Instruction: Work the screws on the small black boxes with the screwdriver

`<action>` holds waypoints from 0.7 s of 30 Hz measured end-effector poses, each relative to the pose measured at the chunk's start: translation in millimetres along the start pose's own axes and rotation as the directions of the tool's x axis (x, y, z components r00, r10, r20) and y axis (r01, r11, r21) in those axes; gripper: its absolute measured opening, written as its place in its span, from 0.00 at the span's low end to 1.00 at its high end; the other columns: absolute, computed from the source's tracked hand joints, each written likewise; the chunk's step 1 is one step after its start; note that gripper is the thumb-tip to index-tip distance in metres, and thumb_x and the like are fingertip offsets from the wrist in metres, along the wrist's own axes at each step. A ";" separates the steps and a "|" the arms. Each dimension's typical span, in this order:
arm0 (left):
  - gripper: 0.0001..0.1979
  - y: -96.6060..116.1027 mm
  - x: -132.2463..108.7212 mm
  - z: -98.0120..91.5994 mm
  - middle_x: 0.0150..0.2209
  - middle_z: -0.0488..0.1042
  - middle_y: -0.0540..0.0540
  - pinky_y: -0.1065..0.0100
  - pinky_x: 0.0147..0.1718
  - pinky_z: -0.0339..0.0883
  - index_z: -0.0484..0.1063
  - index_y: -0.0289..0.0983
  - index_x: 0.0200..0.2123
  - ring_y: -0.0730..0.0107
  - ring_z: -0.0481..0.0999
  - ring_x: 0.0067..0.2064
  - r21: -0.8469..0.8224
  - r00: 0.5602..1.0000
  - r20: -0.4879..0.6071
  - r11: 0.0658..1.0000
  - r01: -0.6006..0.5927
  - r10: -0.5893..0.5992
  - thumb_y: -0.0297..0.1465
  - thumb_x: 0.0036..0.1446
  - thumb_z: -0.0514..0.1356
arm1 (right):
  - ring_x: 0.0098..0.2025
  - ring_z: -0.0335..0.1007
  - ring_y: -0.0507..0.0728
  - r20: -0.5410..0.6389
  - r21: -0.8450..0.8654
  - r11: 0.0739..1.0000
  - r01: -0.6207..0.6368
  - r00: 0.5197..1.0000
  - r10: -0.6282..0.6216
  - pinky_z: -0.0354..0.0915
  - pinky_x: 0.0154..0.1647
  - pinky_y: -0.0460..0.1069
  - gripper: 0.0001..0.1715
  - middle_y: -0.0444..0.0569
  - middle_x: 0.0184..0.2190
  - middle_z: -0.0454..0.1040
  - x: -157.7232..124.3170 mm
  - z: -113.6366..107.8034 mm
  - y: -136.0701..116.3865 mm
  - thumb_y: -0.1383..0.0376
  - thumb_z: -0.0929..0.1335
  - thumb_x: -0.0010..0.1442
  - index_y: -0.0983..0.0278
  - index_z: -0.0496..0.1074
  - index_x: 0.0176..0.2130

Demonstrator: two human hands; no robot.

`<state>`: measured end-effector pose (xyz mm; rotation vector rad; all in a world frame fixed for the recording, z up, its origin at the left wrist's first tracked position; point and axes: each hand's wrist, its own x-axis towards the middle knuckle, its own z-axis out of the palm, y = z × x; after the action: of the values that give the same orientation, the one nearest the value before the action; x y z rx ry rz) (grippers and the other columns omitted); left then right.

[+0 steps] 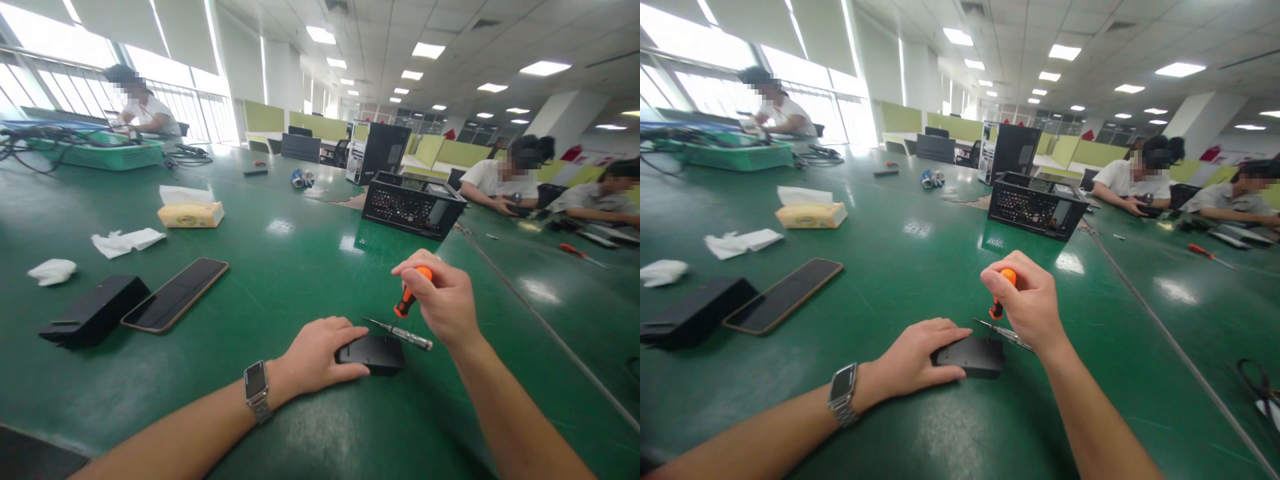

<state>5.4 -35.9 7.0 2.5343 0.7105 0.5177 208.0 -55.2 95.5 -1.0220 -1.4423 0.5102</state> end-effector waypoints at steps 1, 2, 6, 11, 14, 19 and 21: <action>0.28 0.4 -0.4 0.2 0.48 0.73 0.43 0.64 0.47 0.67 0.67 0.41 0.57 0.60 0.73 0.47 -0.001 1.000 -0.004 1.000 0.003 -0.003 0.49 0.57 0.58 | 0.26 0.66 0.50 0.011 -0.066 0.998 -0.002 1.000 0.003 0.66 0.24 0.46 0.11 0.43 0.24 0.68 0.8 -5.0 -1.5 0.57 0.73 0.51 0.62 0.77 0.32; 0.28 0.7 -0.6 0.4 0.48 0.73 0.43 0.64 0.47 0.67 0.67 0.41 0.57 0.60 0.73 0.47 -0.001 1.000 -0.009 1.000 0.006 -0.006 0.48 0.57 0.58 | 0.26 0.67 0.51 0.018 -0.089 0.996 -0.024 0.999 0.026 0.67 0.25 0.46 0.14 0.42 0.24 0.70 1.6 -10.1 -3.1 0.58 0.75 0.49 0.61 0.77 0.37; 0.27 1.3 -0.8 0.7 0.47 0.74 0.44 0.65 0.45 0.67 0.68 0.42 0.56 0.61 0.73 0.46 0.004 1.000 -0.016 1.000 0.015 -0.015 0.47 0.57 0.59 | 0.30 0.76 0.55 0.076 -0.035 0.992 -0.125 0.989 0.127 0.72 0.29 0.50 0.12 0.46 0.27 0.77 4.4 -25.2 -9.1 0.59 0.71 0.54 0.63 0.75 0.38; 0.26 2.2 -0.7 0.4 0.47 0.74 0.44 0.65 0.46 0.66 0.67 0.42 0.57 0.60 0.73 0.46 0.021 1.000 -0.007 1.000 0.017 -0.017 0.47 0.58 0.59 | 0.29 0.72 0.53 0.127 -0.384 0.923 -0.007 0.990 0.060 0.67 0.27 0.46 0.11 0.45 0.29 0.77 4.1 -25.8 -16.5 0.59 0.67 0.59 0.61 0.76 0.38; 0.27 2.8 -0.2 -0.9 0.47 0.73 0.44 0.65 0.46 0.66 0.67 0.41 0.57 0.60 0.72 0.46 0.025 1.000 0.007 1.000 0.014 -0.015 0.47 0.58 0.59 | 0.21 0.65 0.49 0.077 -0.549 0.834 0.053 0.997 -0.012 0.59 0.20 0.44 0.08 0.41 0.22 0.72 0.4 -25.3 -20.3 0.61 0.69 0.56 0.61 0.76 0.36; 0.27 2.4 0.2 -2.1 0.46 0.73 0.44 0.65 0.46 0.66 0.67 0.41 0.57 0.61 0.73 0.45 0.024 1.000 0.016 1.000 0.011 -0.012 0.48 0.57 0.59 | 0.18 0.63 0.49 -0.069 -0.494 0.868 0.044 0.994 -0.090 0.59 0.19 0.45 0.07 0.40 0.19 0.69 -8.6 -17.1 -24.5 0.65 0.66 0.58 0.61 0.74 0.33; 0.27 2.0 -0.2 -1.9 0.44 0.74 0.44 0.65 0.45 0.67 0.67 0.42 0.56 0.61 0.73 0.44 0.026 1.000 0.012 1.000 0.013 -0.013 0.48 0.57 0.59 | 0.20 0.64 0.49 0.011 -0.529 0.843 0.094 0.995 -0.104 0.60 0.22 0.45 0.06 0.40 0.20 0.71 -10.9 -10.4 -25.8 0.66 0.66 0.56 0.61 0.74 0.32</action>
<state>5.2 -36.9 9.6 2.5526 0.7329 0.4909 209.2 -80.1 112.1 -1.3700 -1.6535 0.0119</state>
